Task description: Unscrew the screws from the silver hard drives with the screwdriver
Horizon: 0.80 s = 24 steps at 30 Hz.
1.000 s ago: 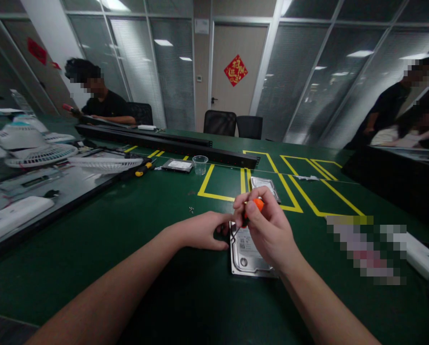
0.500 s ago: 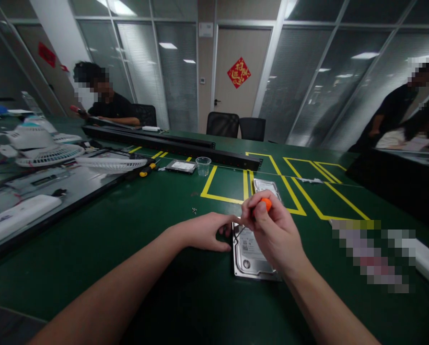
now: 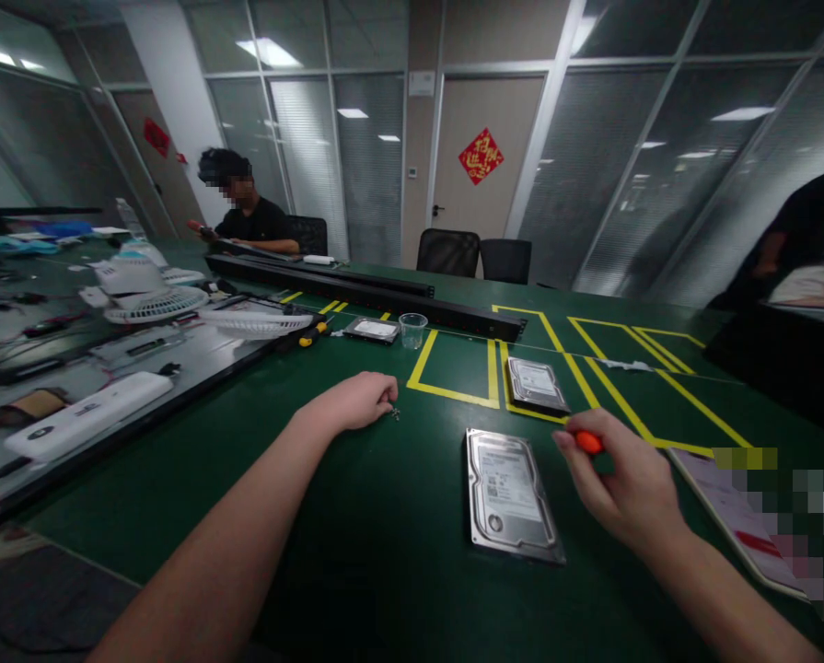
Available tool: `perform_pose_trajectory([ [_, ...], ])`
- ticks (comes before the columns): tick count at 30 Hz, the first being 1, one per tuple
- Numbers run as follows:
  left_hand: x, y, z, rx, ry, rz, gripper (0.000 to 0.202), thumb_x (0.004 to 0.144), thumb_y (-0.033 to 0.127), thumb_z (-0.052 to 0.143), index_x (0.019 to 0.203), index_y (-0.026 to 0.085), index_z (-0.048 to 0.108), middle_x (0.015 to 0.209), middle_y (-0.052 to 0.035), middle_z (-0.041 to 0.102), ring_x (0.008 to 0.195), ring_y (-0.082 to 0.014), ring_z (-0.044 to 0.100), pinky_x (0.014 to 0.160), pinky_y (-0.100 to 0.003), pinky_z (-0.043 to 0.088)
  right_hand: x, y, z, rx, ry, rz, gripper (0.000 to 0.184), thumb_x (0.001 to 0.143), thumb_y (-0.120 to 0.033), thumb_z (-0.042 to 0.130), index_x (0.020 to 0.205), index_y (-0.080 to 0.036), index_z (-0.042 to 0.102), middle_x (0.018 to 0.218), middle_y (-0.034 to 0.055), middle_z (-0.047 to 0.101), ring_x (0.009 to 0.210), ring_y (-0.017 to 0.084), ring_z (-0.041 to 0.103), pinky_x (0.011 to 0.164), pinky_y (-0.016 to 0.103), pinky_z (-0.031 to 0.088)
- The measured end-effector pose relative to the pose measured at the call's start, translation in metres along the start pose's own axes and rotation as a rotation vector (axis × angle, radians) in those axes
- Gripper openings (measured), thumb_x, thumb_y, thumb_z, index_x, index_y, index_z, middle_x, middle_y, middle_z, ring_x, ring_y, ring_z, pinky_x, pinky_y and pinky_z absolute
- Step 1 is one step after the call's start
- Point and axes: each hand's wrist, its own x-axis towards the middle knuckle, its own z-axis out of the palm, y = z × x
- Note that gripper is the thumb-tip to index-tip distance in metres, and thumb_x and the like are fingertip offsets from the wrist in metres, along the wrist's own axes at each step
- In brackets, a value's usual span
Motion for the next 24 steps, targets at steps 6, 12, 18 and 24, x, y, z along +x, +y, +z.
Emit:
perform_pose_trajectory([
  [6,0.005,0.000,0.010,-0.045,-0.036,-0.009,0.011,0.093,0.026,0.062,0.101,0.021,0.068,0.096,-0.0040,0.070,0.080,-0.0179,0.062,0.069,-0.027,0.041,-0.020,0.007,0.002,-0.084,0.047,0.057,0.005,0.098,-0.025,0.063,0.099,-0.021,0.059,0.080,0.0026,0.065,0.062,0.016,0.063,0.058,0.029,0.048],
  [12,0.008,-0.004,0.012,-0.050,-0.036,-0.039,0.012,0.095,0.025,0.058,0.095,0.019,0.069,0.098,-0.0060,0.072,0.083,-0.0190,0.063,0.072,-0.028,0.042,-0.016,-0.002,0.002,-0.055,0.019,0.052,0.005,0.099,-0.023,0.062,0.097,-0.021,0.059,0.081,0.0030,0.065,0.066,0.016,0.065,0.061,0.028,0.050],
  [18,0.003,0.022,0.003,-0.086,0.077,-0.029,0.016,0.099,0.029,0.055,0.099,0.019,0.067,0.103,-0.0069,0.071,0.089,-0.0199,0.062,0.077,-0.029,0.043,-0.013,-0.006,0.000,-0.040,0.011,0.037,0.005,0.098,-0.021,0.065,0.098,-0.021,0.060,0.083,0.0038,0.066,0.068,0.016,0.064,0.063,0.029,0.050],
  [24,-0.003,0.099,0.025,-0.468,0.087,0.355,0.015,0.102,0.030,0.059,0.100,0.017,0.067,0.090,-0.0022,0.068,0.078,-0.0146,0.059,0.072,-0.026,0.044,-0.010,-0.021,0.003,0.095,-0.134,-0.067,0.015,0.095,-0.017,0.069,0.108,-0.020,0.061,0.090,0.0064,0.069,0.078,0.018,0.068,0.069,0.029,0.054],
])
